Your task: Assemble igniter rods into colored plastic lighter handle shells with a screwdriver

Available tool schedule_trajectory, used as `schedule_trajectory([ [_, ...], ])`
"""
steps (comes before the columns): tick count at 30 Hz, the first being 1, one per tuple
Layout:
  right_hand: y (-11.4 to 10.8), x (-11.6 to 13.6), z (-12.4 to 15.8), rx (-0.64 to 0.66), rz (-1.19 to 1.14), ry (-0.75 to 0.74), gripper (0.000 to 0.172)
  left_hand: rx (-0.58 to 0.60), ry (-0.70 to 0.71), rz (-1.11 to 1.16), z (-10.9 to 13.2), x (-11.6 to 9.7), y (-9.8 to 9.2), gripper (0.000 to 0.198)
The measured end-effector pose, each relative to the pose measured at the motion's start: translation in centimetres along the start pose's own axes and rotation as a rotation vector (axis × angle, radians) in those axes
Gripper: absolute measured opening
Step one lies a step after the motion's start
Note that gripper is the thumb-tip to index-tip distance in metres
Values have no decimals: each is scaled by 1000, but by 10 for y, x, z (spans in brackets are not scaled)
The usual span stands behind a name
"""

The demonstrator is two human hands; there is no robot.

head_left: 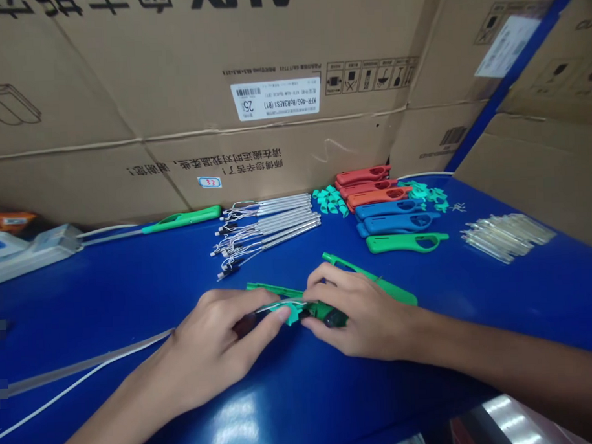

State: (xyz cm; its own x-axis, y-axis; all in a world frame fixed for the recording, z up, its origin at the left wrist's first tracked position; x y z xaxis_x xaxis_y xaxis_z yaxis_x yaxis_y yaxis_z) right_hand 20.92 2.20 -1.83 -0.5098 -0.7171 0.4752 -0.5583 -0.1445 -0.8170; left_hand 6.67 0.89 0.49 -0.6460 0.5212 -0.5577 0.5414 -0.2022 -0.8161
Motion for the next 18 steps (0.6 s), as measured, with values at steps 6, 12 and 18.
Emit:
schedule_trajectory([
  [6, 4, 2, 0, 104, -28, 76, 8, 38, 56, -4, 1, -1, 8, 21],
  [12, 6, 7, 0, 253, 136, 83, 14, 36, 55, -16, -3, 5, 14, 25],
  [18, 14, 13, 2, 254, 321, -49, 21, 56, 71, 9, -5, 7, 12, 26],
])
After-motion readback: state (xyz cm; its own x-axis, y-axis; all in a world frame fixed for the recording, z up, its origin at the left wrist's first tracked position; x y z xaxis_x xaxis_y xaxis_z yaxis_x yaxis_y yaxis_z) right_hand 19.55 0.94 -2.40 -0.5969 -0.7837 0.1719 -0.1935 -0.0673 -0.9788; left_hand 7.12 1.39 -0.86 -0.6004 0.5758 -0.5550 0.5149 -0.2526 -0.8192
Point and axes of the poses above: each hand's wrist, its own z-axis away from the middle knuckle, its own y-axis out of the palm, x = y × z, the point moved 7 cm from there along -z, towards the middle knuckle, and after that the axes turned 2 degrees about z, right-handed, at the moved point
